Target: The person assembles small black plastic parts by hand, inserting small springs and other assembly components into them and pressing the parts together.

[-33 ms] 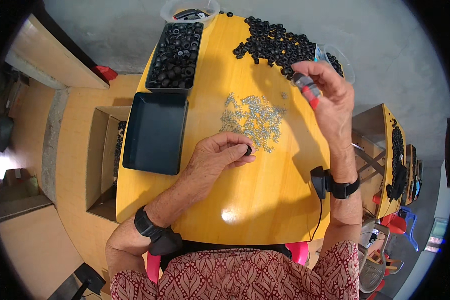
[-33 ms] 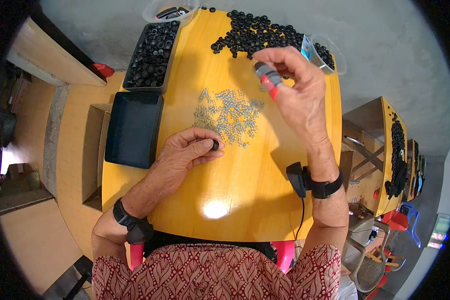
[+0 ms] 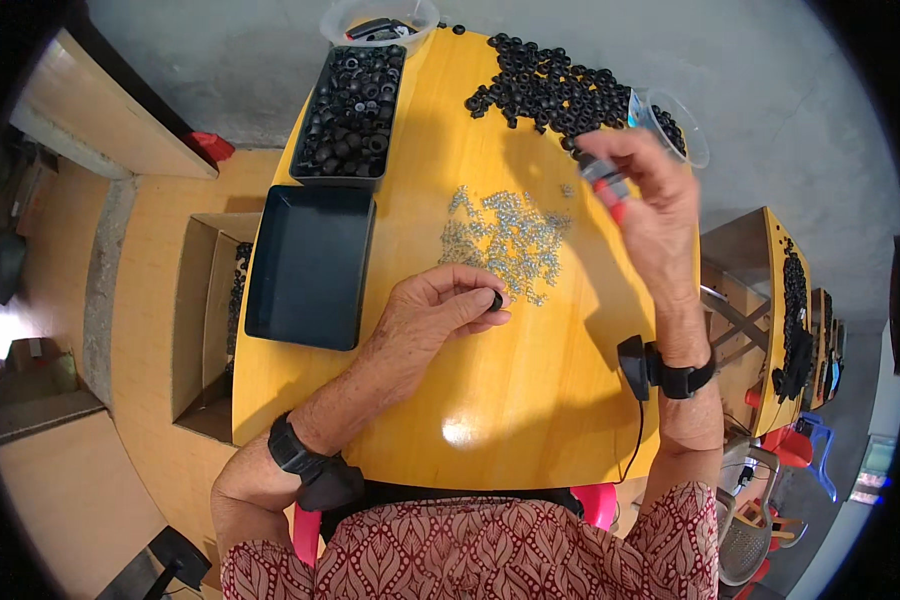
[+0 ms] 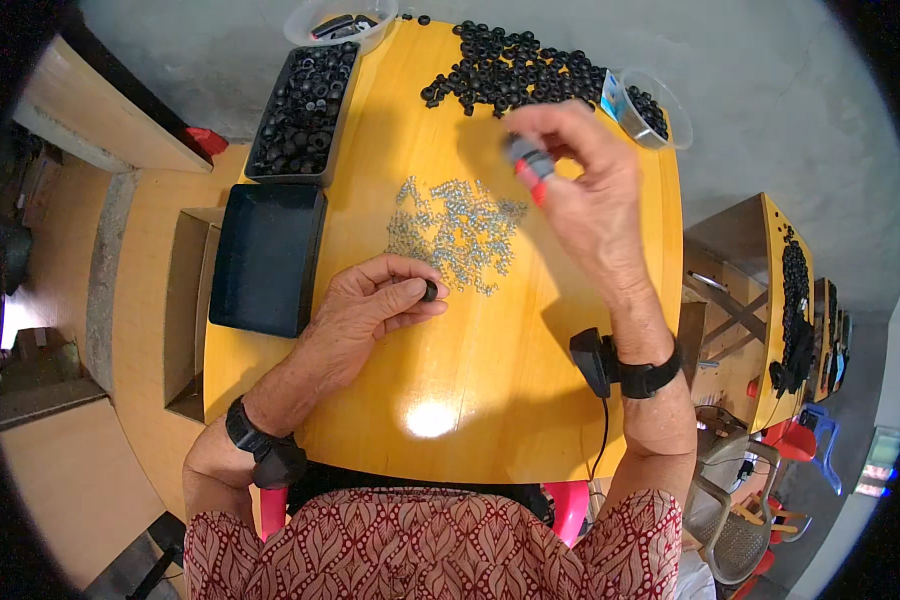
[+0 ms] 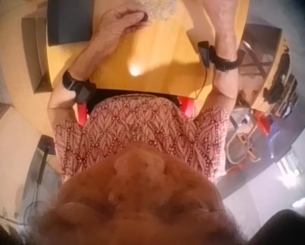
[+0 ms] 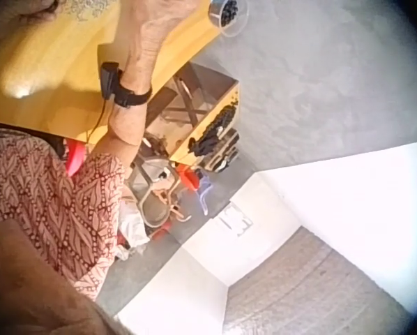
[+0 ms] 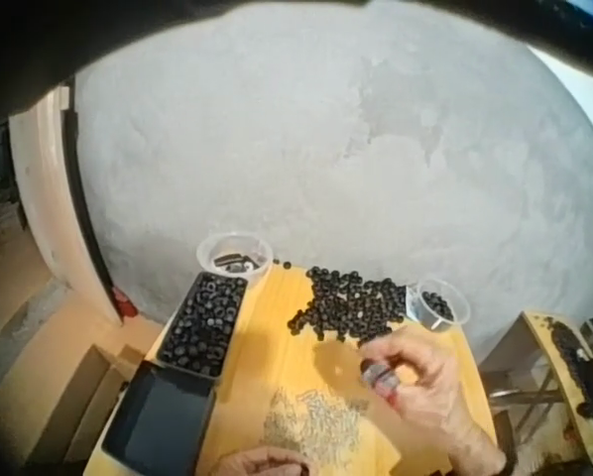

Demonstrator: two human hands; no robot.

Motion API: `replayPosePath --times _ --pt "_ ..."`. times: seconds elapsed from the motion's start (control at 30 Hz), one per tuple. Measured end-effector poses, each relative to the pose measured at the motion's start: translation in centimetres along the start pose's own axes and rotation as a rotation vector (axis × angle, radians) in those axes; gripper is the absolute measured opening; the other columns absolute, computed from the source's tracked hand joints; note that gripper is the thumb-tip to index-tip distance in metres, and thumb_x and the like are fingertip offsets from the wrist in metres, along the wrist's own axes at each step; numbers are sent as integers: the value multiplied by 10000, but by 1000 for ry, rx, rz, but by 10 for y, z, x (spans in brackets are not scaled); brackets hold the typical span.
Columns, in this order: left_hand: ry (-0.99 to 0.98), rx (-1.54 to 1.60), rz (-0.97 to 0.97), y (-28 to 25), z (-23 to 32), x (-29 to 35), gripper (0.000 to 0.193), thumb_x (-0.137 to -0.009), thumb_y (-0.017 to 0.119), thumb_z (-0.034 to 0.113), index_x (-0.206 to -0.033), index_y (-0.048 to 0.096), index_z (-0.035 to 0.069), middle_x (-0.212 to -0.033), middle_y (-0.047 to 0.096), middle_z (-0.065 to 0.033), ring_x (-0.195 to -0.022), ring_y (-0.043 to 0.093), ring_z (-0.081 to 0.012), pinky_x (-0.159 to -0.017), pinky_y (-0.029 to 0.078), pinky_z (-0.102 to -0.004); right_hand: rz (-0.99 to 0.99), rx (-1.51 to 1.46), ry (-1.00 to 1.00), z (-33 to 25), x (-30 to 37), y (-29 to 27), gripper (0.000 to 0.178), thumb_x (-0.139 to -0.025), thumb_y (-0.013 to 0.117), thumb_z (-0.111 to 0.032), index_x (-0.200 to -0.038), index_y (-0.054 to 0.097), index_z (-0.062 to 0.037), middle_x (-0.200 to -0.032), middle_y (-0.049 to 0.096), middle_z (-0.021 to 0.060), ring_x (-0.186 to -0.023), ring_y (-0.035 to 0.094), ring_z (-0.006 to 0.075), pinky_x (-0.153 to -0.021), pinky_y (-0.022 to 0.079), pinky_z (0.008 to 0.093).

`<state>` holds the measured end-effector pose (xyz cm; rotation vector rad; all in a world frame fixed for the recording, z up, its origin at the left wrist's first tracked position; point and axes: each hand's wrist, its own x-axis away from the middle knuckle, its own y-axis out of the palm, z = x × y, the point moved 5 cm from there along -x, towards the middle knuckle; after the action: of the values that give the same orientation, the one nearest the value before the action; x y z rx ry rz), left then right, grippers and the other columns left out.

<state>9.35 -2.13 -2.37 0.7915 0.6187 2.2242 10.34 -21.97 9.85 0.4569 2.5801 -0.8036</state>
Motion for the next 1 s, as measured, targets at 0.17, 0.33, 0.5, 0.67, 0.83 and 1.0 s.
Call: replayPosePath --times 0.17,0.33,0.5,0.67,0.83,1.0 --pt "-4 -5 -4 3 1 0 170 -933 593 132 -1066 636 35 -1017 648 -60 -934 646 -156 -888 524 -278 -62 -57 213 29 9 3 205 -805 617 76 -985 662 -12 -841 638 -11 -760 570 56 -726 488 216" --pt "-1 -8 3 1 0 1 169 -934 591 129 -1069 635 36 -1021 648 -63 -936 647 -161 -888 523 -278 -36 -125 273 31 8 1 204 -832 627 38 -1026 666 -13 -869 661 0 -781 586 46 -735 489 211" --pt "1 -1 9 2 1 1 176 -934 591 127 -1079 630 36 -1024 649 -66 -948 648 -168 -891 522 -280 -104 -361 489 54 27 6 176 -860 627 14 -1031 663 8 -891 676 48 -801 627 88 -739 519 232" --pt "2 44 27 3 2 1 190 -923 595 85 -1093 614 3 -1040 641 -77 -945 650 -171 -868 522 -261 -106 -650 590 39 53 15 190 -868 605 36 -1050 656 24 -933 684 103 -842 660 155 -790 554 290" --pt "-19 38 22 4 0 1 195 -916 606 88 -1099 615 20 -1039 648 -75 -951 650 -168 -878 523 -266 -122 -710 565 29 66 17 205 -866 593 54 -1062 649 30 -955 683 111 -850 661 165 -817 552 289" --pt "-13 27 14 4 -3 -1 191 -914 614 107 -1093 628 43 -1020 658 -63 -944 652 -161 -867 527 -265 -111 -581 451 23 58 4 204 -861 602 49 -1056 654 23 -949 680 91 -844 653 143 -782 541 263"
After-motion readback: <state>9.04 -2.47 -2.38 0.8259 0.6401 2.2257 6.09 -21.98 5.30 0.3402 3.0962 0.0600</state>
